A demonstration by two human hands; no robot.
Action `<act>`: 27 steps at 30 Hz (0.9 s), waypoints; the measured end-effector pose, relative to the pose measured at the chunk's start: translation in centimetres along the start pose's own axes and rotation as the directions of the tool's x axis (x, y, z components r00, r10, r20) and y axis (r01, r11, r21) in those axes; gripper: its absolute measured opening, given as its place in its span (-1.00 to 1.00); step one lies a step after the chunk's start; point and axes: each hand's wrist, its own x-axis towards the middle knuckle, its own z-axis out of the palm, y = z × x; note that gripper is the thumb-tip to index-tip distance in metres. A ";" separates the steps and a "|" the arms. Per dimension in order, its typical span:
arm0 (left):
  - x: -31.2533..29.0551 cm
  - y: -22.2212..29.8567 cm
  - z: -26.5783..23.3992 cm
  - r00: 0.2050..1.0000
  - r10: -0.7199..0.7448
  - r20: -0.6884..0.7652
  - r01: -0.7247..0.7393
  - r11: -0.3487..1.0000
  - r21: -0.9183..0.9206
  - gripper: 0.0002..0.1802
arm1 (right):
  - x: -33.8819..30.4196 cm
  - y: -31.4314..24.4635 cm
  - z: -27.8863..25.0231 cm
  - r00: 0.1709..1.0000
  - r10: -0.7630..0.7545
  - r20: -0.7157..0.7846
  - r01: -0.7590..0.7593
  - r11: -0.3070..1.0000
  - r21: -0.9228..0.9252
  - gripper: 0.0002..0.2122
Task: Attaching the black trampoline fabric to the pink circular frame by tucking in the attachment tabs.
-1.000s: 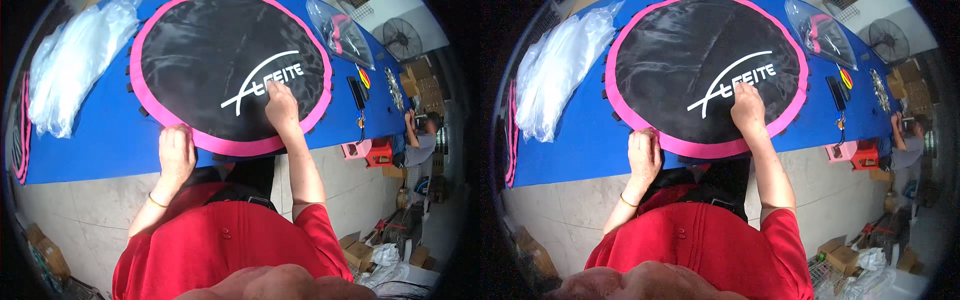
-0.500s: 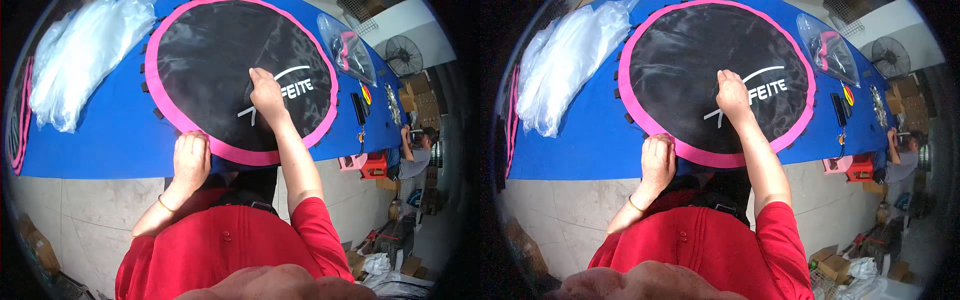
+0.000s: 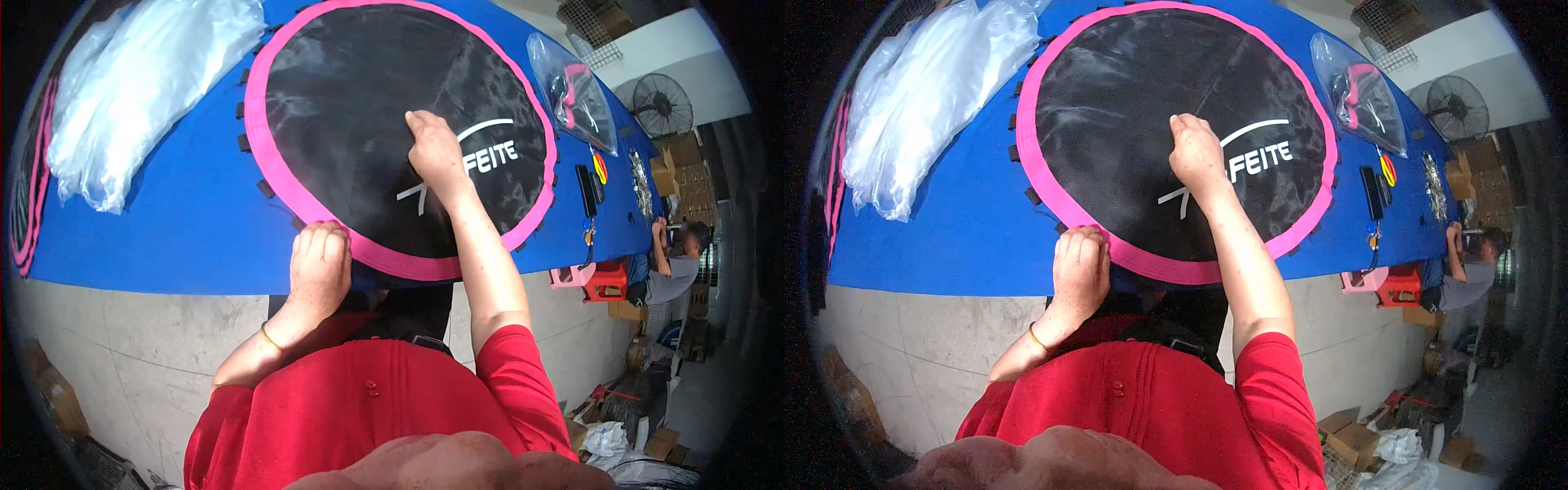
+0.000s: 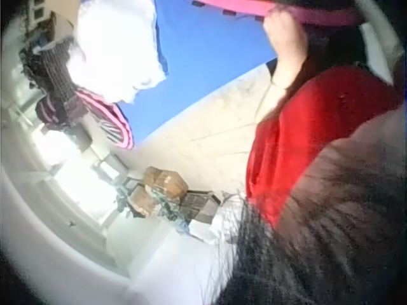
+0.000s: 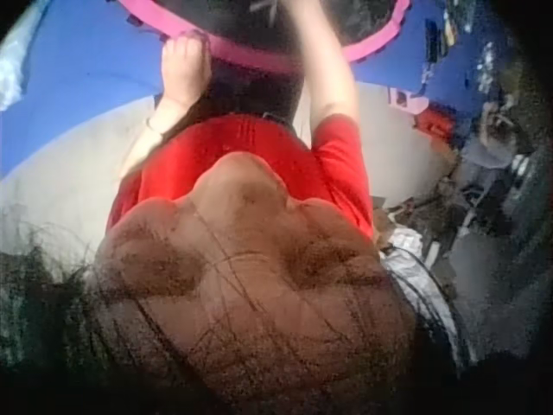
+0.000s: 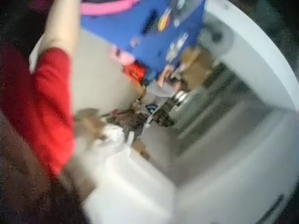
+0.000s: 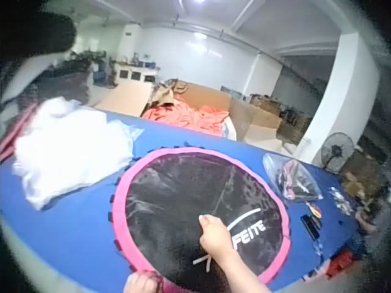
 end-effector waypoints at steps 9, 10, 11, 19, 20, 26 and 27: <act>0.1 -0.2 0.2 1.000 0.022 -0.011 -0.022 1.000 -0.008 -0.76 | 3.9 -4.9 3.0 0.990 -0.138 0.003 0.137 0.986 0.094 -0.62; -0.1 -0.3 0.2 1.000 0.016 -0.001 -0.016 1.000 -0.007 -0.75 | 4.3 -5.8 3.0 0.990 -0.143 0.001 0.143 0.985 0.098 -0.62; -0.1 -0.4 0.2 1.000 0.010 0.008 -0.010 1.000 -0.005 -0.73 | 4.7 -6.6 3.0 0.984 -0.160 0.075 0.152 0.982 0.111 -0.57; -0.2 -0.3 0.3 1.000 0.018 0.013 -0.018 1.000 -0.001 -0.71 | 6.3 -11.9 5.6 0.943 -0.332 -0.004 0.329 0.934 0.143 -0.73; -0.2 -0.3 0.2 1.000 0.023 0.011 -0.023 1.000 -0.001 -0.70 | 6.6 -12.4 5.7 0.939 -0.344 0.001 0.340 0.930 0.139 -0.74; -0.1 -0.2 -0.1 1.000 0.015 0.009 -0.015 1.000 -0.015 -0.72 | 5.7 -15.5 4.7 0.900 -0.429 0.074 0.405 0.887 0.221 -0.69; -0.2 -0.3 -0.1 1.000 0.013 0.011 -0.013 1.000 -0.012 -0.72 | 5.3 -15.8 4.4 0.895 -0.439 0.081 0.412 0.882 0.227 -0.71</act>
